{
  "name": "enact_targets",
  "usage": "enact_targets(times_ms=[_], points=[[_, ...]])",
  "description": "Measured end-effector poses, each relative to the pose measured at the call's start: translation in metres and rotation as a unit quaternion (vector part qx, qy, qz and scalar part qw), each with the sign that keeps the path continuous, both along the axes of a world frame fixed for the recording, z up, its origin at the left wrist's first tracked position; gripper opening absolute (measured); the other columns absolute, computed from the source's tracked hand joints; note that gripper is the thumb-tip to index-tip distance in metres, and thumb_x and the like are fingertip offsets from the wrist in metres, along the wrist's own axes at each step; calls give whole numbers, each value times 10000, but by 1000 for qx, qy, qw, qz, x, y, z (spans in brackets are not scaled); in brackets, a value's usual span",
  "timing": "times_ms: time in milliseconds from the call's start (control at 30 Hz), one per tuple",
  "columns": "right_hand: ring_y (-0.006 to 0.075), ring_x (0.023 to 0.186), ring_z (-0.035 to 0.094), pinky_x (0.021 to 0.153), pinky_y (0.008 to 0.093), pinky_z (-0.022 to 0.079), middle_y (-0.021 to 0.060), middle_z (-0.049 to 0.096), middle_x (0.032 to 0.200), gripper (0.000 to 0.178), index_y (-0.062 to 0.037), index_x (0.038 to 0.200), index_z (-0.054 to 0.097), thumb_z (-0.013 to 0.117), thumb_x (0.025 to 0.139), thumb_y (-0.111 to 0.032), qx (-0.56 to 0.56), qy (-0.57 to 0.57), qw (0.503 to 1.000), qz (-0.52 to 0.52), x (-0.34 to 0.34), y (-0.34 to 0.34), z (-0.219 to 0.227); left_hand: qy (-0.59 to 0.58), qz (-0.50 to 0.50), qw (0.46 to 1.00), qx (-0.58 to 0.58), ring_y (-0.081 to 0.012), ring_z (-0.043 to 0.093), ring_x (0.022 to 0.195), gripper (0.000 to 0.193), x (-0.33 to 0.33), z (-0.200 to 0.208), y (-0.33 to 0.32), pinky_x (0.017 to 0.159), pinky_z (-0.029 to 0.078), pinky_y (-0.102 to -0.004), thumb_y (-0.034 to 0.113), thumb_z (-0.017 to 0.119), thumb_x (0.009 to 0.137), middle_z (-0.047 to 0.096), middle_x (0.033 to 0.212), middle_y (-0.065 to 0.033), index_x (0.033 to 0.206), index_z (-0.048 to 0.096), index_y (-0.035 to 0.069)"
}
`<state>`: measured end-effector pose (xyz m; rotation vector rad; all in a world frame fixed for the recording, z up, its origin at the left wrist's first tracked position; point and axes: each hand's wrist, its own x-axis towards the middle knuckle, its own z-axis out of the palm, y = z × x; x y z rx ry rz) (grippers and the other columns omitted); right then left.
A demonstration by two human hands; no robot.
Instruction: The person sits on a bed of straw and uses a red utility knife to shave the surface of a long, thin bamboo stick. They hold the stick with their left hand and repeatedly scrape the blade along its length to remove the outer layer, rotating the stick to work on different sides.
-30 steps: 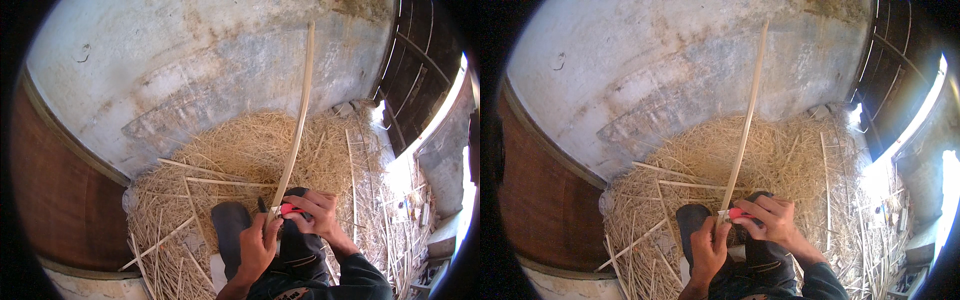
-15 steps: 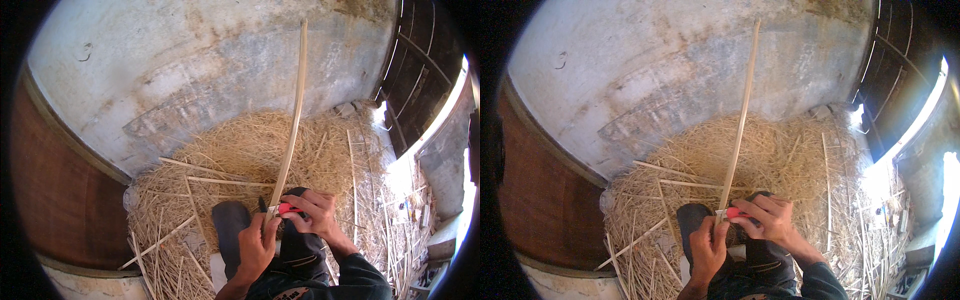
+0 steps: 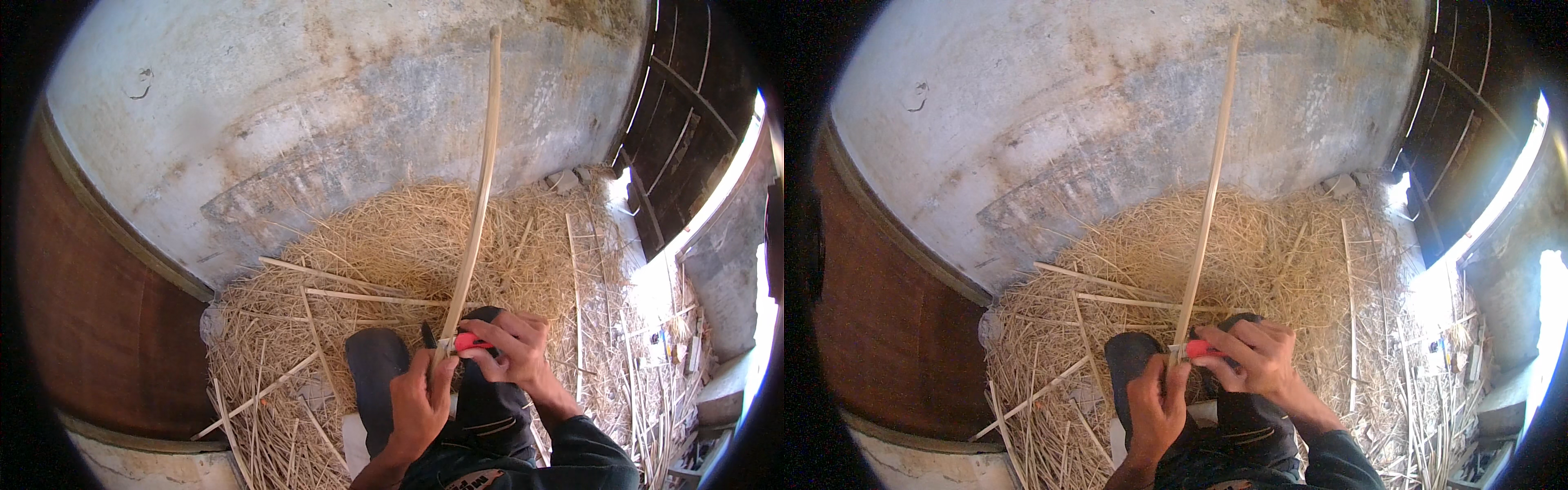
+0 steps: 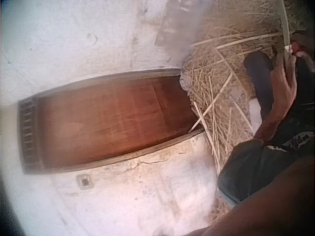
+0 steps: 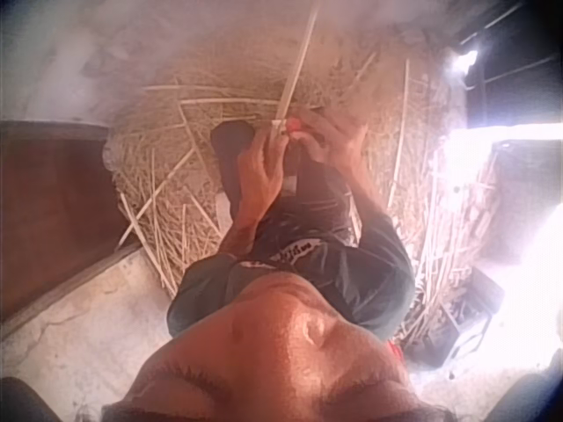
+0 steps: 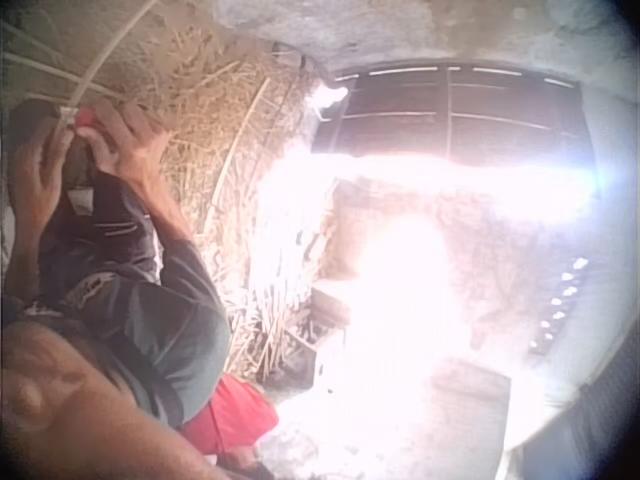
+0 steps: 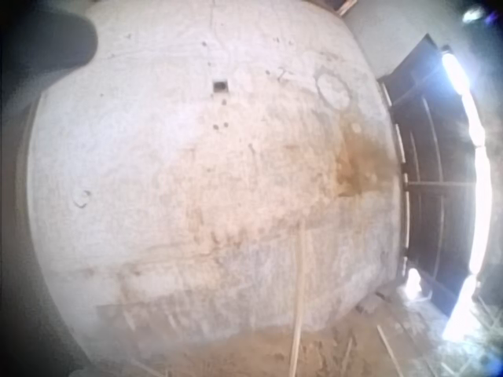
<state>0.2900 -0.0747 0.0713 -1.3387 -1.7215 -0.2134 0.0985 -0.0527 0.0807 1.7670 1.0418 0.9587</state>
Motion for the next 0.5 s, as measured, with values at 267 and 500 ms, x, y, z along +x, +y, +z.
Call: enact_targets(times_ms=[267, 500], points=[[86, 581, 524, 537, 287, 381, 58, 630, 655, 213, -49, 1089, 809, 729, 993, -221, 34, 264, 913, -309, 109, 33, 0, 39, -129, 981, -138, -111, 584, 588, 272, -15, -35, -41, 544, 468, -344, 260, 672, 1058, 616, 644, -74, 982, 699, 0], [95, 630, 492, 588, 297, 383, 17, 572, 690, 242, -20, 1099, 754, 716, 1009, -242, -55, 269, 932, -234, 88, 20, -16, -31, -38, 995, -89, -40, 478, 560, 248, -20, -31, -14, 535, 416, -298, 302, 727, 1036, 547, 631, 8, 976, 637, 79]])
